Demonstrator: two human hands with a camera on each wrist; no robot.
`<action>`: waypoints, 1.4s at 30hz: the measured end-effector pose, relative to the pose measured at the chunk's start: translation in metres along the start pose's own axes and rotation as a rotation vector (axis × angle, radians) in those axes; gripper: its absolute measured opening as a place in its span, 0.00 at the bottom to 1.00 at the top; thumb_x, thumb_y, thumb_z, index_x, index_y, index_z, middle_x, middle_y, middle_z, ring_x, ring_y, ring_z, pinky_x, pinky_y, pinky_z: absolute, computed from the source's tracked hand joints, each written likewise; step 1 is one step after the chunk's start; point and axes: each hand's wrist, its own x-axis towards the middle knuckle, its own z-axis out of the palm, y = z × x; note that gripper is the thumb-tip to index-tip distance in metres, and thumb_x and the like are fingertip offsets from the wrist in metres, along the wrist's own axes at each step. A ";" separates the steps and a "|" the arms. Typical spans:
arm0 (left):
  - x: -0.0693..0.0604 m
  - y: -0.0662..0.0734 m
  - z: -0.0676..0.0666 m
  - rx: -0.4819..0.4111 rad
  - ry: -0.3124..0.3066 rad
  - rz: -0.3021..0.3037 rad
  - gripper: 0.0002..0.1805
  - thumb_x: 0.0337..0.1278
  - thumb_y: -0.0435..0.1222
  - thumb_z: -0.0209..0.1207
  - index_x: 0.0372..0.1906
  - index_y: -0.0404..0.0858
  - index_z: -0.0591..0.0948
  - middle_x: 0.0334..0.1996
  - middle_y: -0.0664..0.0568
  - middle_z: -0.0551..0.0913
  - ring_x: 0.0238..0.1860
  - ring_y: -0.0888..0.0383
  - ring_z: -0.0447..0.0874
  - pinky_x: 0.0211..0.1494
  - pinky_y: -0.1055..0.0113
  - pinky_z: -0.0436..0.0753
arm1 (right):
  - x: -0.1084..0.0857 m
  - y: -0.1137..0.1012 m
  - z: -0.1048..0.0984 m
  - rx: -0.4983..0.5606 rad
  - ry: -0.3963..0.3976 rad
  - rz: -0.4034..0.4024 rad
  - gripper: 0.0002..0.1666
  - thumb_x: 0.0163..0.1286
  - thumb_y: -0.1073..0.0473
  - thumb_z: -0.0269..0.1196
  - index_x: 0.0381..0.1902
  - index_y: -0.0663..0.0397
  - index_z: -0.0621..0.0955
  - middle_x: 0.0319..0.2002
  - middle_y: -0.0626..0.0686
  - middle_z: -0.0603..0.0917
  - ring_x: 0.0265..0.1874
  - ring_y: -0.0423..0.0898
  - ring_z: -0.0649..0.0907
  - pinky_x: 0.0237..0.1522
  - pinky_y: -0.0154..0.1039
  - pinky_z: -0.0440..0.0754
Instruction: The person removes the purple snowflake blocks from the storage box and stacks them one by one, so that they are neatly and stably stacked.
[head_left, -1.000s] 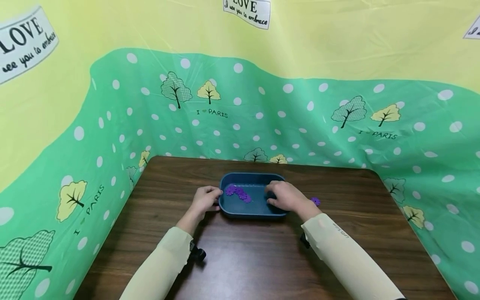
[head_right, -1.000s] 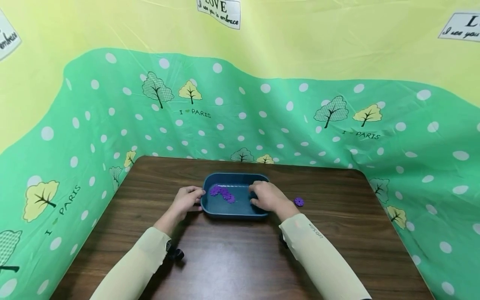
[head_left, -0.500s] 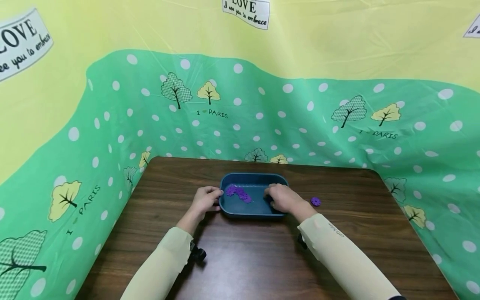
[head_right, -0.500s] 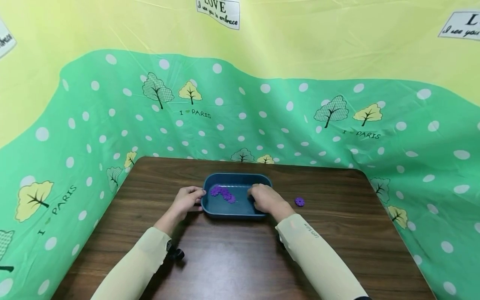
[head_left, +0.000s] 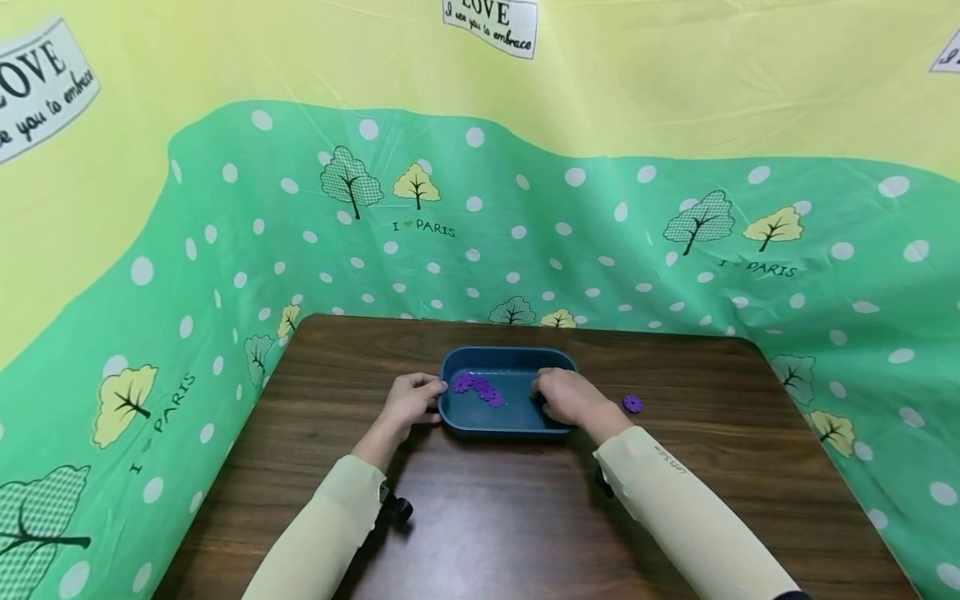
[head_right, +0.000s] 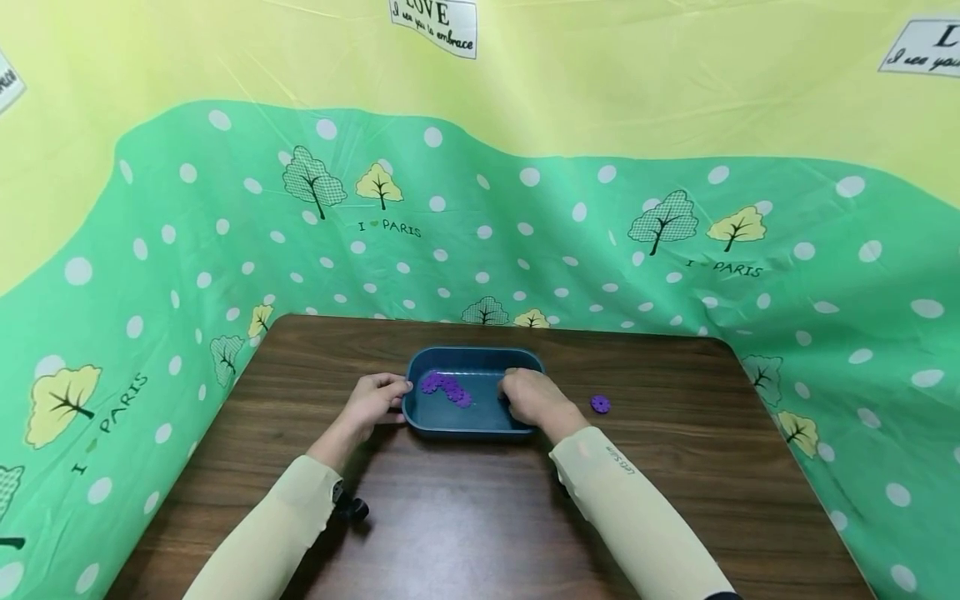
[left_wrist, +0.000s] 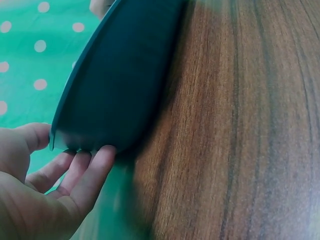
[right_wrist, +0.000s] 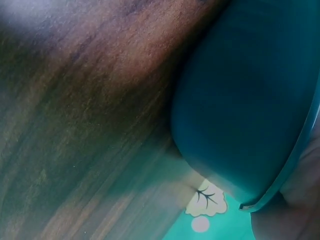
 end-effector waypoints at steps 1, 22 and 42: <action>0.000 0.000 0.000 -0.001 -0.002 -0.001 0.15 0.66 0.36 0.63 0.52 0.30 0.83 0.42 0.42 0.85 0.35 0.54 0.87 0.39 0.55 0.93 | 0.000 0.000 0.000 -0.002 -0.002 -0.006 0.13 0.66 0.66 0.67 0.48 0.54 0.89 0.45 0.52 0.85 0.45 0.48 0.84 0.53 0.50 0.88; 0.003 -0.002 0.000 -0.001 -0.014 -0.003 0.16 0.66 0.38 0.64 0.52 0.31 0.83 0.43 0.40 0.85 0.37 0.53 0.86 0.36 0.60 0.92 | -0.003 0.005 0.003 0.019 0.057 -0.053 0.15 0.65 0.56 0.71 0.50 0.51 0.88 0.44 0.50 0.83 0.38 0.45 0.82 0.47 0.48 0.89; 0.001 -0.001 -0.001 -0.013 -0.013 -0.022 0.17 0.68 0.38 0.64 0.55 0.33 0.83 0.47 0.39 0.85 0.41 0.51 0.87 0.41 0.57 0.93 | -0.014 0.015 -0.007 0.175 0.192 -0.016 0.15 0.68 0.54 0.70 0.51 0.50 0.87 0.49 0.48 0.85 0.48 0.46 0.83 0.56 0.49 0.87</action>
